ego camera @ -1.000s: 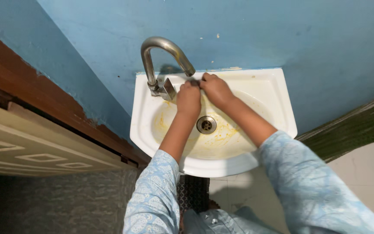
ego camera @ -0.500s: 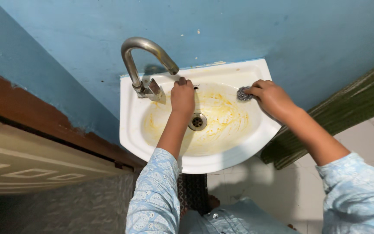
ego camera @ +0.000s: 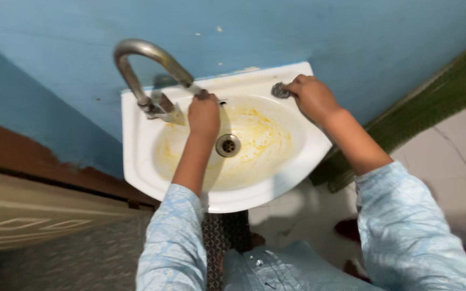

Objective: The person scrubs the inside of a white sink and around the base of the faucet using a scouring pad.

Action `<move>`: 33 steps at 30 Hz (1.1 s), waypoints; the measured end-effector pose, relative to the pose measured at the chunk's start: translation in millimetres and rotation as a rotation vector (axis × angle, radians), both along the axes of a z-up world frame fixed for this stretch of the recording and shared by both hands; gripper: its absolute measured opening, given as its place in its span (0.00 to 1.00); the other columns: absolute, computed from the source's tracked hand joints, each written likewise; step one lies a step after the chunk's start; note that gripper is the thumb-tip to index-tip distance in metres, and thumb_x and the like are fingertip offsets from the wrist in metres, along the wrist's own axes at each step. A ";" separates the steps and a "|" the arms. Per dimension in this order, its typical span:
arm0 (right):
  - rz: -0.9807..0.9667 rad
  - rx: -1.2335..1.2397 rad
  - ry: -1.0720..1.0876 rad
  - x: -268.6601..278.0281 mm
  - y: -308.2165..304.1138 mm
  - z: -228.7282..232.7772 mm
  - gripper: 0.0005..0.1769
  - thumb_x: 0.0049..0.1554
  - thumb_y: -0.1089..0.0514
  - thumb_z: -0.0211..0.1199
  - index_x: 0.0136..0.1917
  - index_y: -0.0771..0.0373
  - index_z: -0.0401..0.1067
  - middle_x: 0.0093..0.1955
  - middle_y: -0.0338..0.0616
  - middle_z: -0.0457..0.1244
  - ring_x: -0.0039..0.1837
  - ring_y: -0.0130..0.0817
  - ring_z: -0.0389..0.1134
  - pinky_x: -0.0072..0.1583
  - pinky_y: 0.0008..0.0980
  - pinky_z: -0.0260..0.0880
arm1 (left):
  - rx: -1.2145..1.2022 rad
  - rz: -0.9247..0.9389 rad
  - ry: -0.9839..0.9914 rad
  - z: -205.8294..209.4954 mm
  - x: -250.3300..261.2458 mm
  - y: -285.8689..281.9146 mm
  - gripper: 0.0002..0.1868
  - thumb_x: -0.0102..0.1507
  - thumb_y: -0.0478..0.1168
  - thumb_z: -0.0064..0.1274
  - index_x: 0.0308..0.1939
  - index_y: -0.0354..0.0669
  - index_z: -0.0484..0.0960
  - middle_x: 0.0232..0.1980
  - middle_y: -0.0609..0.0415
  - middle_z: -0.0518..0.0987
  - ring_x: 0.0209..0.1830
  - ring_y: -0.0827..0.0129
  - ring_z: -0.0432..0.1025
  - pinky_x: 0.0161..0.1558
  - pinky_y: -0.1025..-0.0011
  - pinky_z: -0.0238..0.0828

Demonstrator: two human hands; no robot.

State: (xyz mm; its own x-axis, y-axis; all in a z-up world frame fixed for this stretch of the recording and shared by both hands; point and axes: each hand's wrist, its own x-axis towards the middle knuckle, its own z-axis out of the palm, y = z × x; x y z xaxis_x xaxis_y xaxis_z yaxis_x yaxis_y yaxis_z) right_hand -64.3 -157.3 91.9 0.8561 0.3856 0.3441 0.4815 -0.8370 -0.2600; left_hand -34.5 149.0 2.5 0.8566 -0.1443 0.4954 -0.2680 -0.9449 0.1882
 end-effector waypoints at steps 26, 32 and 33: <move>0.024 -0.235 0.062 -33.8 26.8 -9.8 0.20 0.55 0.64 0.57 0.58 0.53 0.80 0.55 0.50 0.63 0.58 0.51 0.64 0.59 0.43 0.68 | -0.284 -0.183 -0.017 12.0 -70.7 -54.1 0.09 0.63 0.39 0.58 0.47 0.48 0.84 0.53 0.52 0.80 0.66 0.52 0.67 0.65 0.52 0.58; -0.072 -0.275 0.179 -93.0 2.0 1.9 0.16 0.51 0.61 0.58 0.52 0.58 0.80 0.51 0.53 0.65 0.55 0.54 0.67 0.56 0.48 0.70 | -0.299 -0.203 -0.037 9.3 -72.7 -52.1 0.07 0.64 0.39 0.58 0.46 0.47 0.85 0.50 0.51 0.81 0.62 0.53 0.69 0.63 0.53 0.59; -0.077 -0.286 0.207 -101.3 3.5 0.3 0.15 0.49 0.60 0.59 0.49 0.62 0.79 0.51 0.55 0.65 0.54 0.55 0.67 0.54 0.49 0.70 | -0.315 -0.204 -0.030 9.8 -72.8 -52.2 0.07 0.64 0.39 0.58 0.46 0.47 0.85 0.50 0.51 0.81 0.61 0.53 0.70 0.62 0.53 0.59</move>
State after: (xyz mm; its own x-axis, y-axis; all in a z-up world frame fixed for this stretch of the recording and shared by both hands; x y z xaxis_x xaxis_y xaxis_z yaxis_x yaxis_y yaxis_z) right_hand -165.6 -153.7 92.2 0.9266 0.3730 0.0475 0.3759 -0.9217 -0.0956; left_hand -107.2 96.8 12.3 0.8101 -0.1473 0.5675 -0.4548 -0.7686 0.4498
